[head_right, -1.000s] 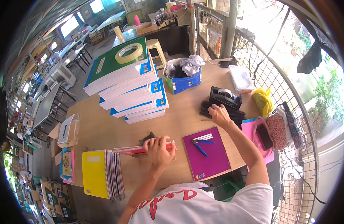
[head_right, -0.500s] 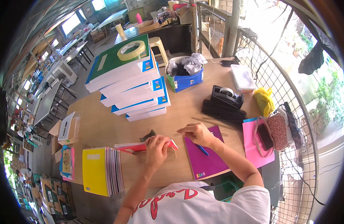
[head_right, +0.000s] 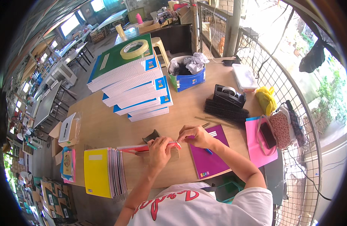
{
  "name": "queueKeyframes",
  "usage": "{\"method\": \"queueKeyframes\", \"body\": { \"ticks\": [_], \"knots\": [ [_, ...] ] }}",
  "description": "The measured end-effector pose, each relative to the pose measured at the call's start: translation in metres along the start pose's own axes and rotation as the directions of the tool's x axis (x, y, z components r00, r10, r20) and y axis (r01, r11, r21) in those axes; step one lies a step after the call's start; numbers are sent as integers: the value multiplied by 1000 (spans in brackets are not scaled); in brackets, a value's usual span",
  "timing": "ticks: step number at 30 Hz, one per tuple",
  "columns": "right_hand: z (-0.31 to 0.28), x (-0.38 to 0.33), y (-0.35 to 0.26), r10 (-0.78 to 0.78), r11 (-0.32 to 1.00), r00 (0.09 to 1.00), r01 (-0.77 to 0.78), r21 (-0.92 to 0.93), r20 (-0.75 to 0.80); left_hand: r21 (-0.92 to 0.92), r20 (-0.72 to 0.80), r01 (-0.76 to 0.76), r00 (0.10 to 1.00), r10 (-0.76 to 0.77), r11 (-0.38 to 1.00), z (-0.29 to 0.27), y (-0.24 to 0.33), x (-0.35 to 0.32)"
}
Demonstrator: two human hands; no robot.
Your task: The person organizes spiral notebooks by taking them one at a time from a stack, applying tape to the spiral edges, and placing them into separate piles based on color.
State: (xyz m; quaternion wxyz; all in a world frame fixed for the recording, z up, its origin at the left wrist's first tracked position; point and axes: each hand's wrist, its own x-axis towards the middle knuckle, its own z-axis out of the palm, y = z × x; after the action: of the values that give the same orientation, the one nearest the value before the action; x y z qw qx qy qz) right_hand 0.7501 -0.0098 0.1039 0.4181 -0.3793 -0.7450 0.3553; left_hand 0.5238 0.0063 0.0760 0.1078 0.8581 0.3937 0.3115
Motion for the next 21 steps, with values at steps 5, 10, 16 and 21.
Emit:
{"method": "queueKeyframes", "body": {
  "ticks": [5, 10, 16, 21],
  "knots": [
    [4, -8, -2, 126, 989, 987, -117, -86, 99, -24, -1, -35, 999, 35, 999, -6, 10, -4],
    [12, -8, -3, -12, 957, 997, 33, -287, 77, -84, -14, -31, 999, 30, 996, -5, 9, -3],
    [29, -7, -18, 13, 862, 999, 4, -507, 30, -112, -14, -91, 996, 90, 990, -1, -2, -8],
    [33, -1, -32, 12, 873, 1000, 3, -487, 27, -166, -80, -154, 987, 143, 974, -1, -13, -13]
  ]
}}
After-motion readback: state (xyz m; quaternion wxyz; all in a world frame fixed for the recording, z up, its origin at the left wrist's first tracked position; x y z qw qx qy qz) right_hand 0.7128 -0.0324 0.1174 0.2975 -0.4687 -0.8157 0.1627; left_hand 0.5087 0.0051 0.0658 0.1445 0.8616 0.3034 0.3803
